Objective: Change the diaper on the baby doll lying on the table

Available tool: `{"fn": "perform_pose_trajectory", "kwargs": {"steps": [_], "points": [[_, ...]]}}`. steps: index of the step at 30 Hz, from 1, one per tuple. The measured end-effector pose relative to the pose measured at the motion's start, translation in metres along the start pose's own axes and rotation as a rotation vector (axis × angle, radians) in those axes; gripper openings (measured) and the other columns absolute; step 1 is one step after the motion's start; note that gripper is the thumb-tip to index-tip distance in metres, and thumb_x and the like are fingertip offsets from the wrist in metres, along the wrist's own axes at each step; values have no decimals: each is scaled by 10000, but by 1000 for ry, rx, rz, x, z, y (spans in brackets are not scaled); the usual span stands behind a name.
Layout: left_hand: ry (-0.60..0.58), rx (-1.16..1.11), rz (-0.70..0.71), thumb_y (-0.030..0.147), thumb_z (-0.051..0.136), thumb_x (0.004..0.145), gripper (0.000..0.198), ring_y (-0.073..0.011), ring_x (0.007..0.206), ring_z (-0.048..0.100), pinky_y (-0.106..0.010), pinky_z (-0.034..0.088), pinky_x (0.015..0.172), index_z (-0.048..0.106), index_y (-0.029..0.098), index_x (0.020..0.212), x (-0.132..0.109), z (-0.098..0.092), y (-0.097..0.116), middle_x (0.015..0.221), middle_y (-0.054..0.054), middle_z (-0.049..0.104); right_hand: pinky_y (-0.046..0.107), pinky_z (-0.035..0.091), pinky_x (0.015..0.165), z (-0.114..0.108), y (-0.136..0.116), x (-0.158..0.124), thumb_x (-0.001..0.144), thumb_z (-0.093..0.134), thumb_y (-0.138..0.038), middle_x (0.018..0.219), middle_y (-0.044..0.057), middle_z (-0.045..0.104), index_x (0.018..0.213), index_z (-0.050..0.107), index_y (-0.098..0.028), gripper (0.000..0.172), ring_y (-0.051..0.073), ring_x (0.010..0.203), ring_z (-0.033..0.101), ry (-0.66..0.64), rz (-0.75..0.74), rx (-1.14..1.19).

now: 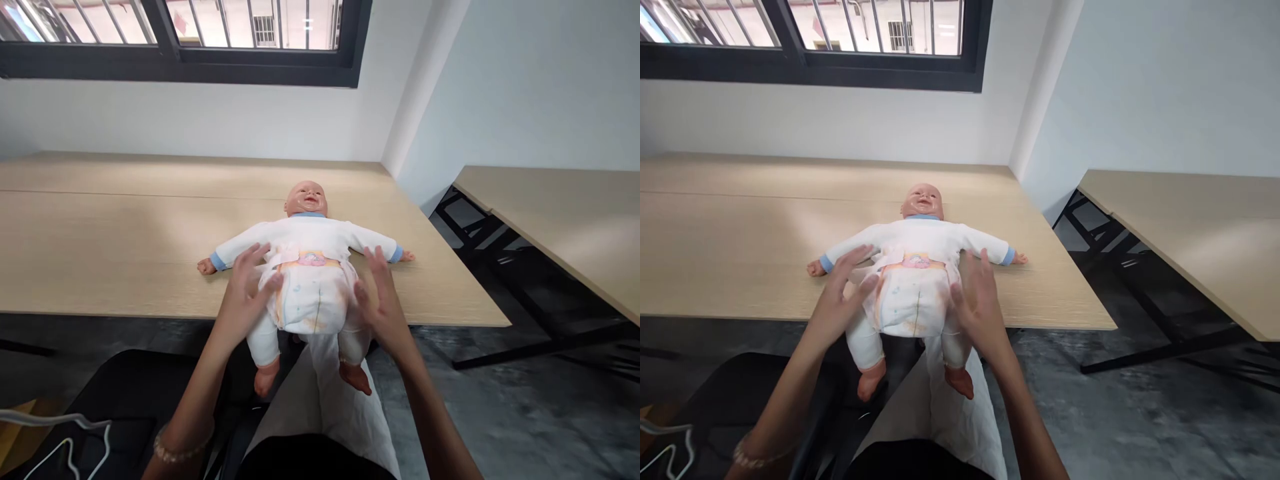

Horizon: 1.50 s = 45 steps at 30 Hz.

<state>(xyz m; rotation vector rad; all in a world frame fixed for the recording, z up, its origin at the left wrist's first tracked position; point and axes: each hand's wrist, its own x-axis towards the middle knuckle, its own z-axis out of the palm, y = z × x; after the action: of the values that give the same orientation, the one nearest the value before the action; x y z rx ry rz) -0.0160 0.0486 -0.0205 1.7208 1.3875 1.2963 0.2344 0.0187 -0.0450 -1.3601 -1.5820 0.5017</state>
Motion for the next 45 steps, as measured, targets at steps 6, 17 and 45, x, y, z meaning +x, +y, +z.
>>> {"fn": "perform_pose_trajectory", "kwargs": {"steps": [6, 17, 45], "points": [[-274, 288, 194, 455, 465, 1010, 438, -283, 1528, 255, -549, 212, 1237, 592, 280, 1391, -10, 6, 10, 1570, -43, 443, 607, 135, 1231, 6, -8, -6, 1053, 331, -519, 1685, -19, 78, 1491, 460, -378, 478, 297, 1558, 57, -249, -119, -155], [241, 165, 320, 214, 653, 913, 42, -235, 1179, 603, -433, 457, 1070, 675, 224, 879, -51, -4, -7, 1112, -43, 673, 517, 463, 1060, 3, -13, -53, 977, 591, -328, 1346, 113, 566, 1096, 661, -243, 162, 282, 1276, 545, 270, -209, -182], [56, 280, 334, 243, 730, 855, 60, -312, 1382, 428, -527, 404, 1139, 723, 233, 913, -71, -7, -22, 1414, -77, 498, 538, 457, 1061, 30, -5, -72, 975, 620, -293, 1370, 157, 524, 1124, 569, -218, 175, 333, 1336, 460, 209, -395, -464]]}}
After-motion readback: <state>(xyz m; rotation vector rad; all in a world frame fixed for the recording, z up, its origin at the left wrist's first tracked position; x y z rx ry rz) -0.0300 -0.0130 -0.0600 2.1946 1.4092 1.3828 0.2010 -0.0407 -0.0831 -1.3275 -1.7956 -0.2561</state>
